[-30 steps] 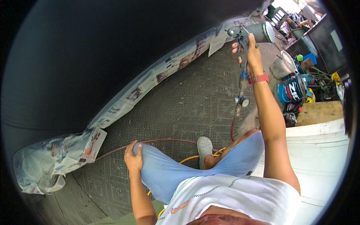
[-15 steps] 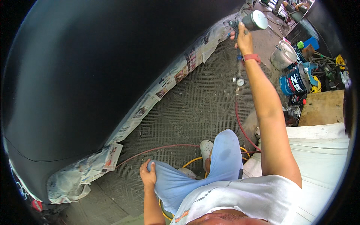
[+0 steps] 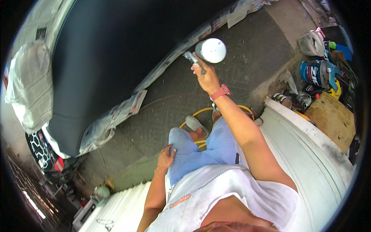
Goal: The person uses a spray gun to apply a coat of paint to the side of a car. The vehicle is partially covered with newspaper and plastic sheeting to protect areas not being painted. The person moves along the side of the car, maintaining a consistent distance and speed to ensure even coverage.
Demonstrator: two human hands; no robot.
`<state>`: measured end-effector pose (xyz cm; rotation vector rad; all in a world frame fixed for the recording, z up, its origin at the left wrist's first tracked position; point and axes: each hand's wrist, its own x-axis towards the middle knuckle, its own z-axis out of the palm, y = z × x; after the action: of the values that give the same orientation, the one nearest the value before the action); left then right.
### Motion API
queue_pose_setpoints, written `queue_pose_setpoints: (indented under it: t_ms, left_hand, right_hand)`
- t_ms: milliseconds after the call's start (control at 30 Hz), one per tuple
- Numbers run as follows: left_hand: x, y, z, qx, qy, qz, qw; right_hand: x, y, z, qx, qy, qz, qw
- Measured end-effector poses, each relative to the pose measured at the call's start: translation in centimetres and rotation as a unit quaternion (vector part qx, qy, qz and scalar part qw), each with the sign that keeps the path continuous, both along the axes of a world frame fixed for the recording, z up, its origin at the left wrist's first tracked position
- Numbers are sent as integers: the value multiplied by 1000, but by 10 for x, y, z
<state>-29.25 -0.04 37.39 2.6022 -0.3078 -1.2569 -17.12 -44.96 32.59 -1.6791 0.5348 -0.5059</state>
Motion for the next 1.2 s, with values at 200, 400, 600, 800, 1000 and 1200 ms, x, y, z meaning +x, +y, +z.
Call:
queue_pose_setpoints:
  t_ms: [200,400,600,800,1000,1200]
  left_hand:
    - [-38,94,43,57,47,82,994]
    - [-38,140,57,69,72,123,987]
    - [-41,187,56,51,74,213,973]
    - [-52,192,49,45,83,242,966]
    - [-46,141,41,13,103,263,959]
    - [-54,76,32,-33,95,278,955]
  right_hand:
    - [4,134,-6,-51,1,73,996]
    - [21,259,-4,-9,56,172,983]
    - [46,323,28,65,54,266,960]
    - [51,281,55,58,38,202,977]
    - [31,144,54,46,98,99,989]
    - [15,-5,71,48,113,12,992]
